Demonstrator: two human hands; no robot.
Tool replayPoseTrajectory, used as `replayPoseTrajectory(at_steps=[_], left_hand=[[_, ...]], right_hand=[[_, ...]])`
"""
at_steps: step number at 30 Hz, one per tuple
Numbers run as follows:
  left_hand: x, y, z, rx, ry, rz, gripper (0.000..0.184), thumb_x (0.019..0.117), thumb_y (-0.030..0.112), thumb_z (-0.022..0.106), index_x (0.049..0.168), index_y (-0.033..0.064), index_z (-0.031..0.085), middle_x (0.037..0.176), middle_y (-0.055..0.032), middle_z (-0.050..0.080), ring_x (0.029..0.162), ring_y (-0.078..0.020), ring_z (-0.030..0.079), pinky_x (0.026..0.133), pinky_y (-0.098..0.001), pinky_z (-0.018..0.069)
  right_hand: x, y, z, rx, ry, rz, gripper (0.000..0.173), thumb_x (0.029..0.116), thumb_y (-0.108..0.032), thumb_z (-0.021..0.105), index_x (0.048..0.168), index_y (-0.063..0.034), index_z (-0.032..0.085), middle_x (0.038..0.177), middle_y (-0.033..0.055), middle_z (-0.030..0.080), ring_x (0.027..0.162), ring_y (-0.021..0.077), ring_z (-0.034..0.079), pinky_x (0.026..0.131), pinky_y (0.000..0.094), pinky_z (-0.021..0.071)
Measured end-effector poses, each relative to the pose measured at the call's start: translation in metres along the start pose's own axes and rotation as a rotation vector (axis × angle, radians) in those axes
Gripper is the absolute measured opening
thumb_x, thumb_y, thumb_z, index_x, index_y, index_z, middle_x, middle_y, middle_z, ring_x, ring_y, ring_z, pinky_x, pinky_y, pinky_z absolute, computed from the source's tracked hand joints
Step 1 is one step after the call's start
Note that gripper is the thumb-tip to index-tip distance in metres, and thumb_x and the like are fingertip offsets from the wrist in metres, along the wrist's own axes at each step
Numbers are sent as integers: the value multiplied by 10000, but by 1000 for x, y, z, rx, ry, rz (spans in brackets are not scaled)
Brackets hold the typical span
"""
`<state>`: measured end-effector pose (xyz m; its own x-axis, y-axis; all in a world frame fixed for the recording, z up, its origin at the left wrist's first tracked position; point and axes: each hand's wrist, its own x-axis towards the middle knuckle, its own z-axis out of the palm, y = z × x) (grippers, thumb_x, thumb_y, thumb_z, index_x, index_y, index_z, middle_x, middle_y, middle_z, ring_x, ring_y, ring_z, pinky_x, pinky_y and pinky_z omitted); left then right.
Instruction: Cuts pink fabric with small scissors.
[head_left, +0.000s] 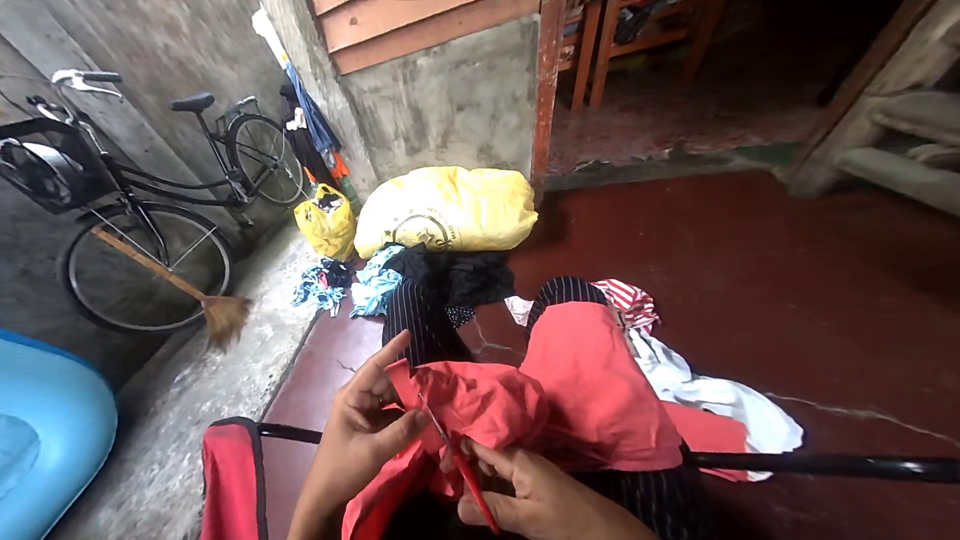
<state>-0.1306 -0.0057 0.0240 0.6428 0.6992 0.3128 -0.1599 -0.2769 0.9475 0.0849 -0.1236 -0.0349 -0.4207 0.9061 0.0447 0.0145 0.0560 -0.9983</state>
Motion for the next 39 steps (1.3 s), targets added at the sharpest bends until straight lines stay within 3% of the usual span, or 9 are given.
replayPoseTrajectory(at_steps=[4,9,11,16,21,26,34,37,39], left_hand=[[-2,2,4,-29,-51,-31,799,885,21,754,1579,106,369,1181,-183,695,998,-270,721,882,-410,623],[-2,2,3,-12,-39,-24,791,884,42,768,1574,105,385,1150,-178,705,977,-264,724,867,-401,627],[-2,1,3,6,-24,-6,699,915,69,743,1541,72,433,1124,-164,710,937,-234,722,846,-373,624],[-3,0,2,21,139,38,470,930,78,719,1384,38,606,961,-129,719,782,-173,697,749,-323,616],[-2,1,5,1,157,45,527,880,54,770,1380,36,607,981,-150,720,842,-202,710,798,-345,620],[-1,1,8,1,158,55,552,879,72,772,1399,36,588,981,-152,719,850,-202,702,805,-343,607],[-1,4,7,5,161,35,628,865,43,768,1448,44,536,985,-149,727,861,-206,714,815,-348,613],[-2,5,5,18,167,30,665,861,33,764,1477,72,514,964,-134,729,842,-191,716,805,-338,616],[-2,5,5,12,155,24,687,858,25,760,1492,80,500,960,-146,724,838,-203,712,798,-349,614]], right_hand=[[0,-6,-2,-27,-7,69,571,978,-448,666,1406,-87,555,1011,35,693,848,73,646,781,293,549],[-2,-2,-3,-3,25,-3,366,1003,-274,653,1318,-91,623,1013,14,710,810,66,663,739,269,570],[0,-5,-5,-6,28,-12,350,1001,-280,656,1300,-100,633,994,12,711,789,70,662,717,271,569],[3,-8,-8,-72,32,24,443,1003,-335,654,1381,-112,595,1113,27,708,926,88,677,842,301,571],[3,-11,-7,-137,-15,102,570,989,-457,645,1466,-177,506,984,35,656,774,102,609,710,314,532],[5,-9,-6,-122,6,56,536,983,-449,656,1415,-153,545,928,17,643,744,86,597,675,289,523],[4,-12,-8,-67,-21,63,513,988,-422,659,1405,-137,569,1031,17,685,885,80,650,806,303,553],[5,-13,-8,-40,-11,49,383,1004,-309,644,1336,-121,606,1033,24,696,840,89,660,750,294,566],[6,-14,-8,-28,-50,74,440,1010,-350,636,1381,-123,569,1042,27,691,859,94,663,775,305,568]])
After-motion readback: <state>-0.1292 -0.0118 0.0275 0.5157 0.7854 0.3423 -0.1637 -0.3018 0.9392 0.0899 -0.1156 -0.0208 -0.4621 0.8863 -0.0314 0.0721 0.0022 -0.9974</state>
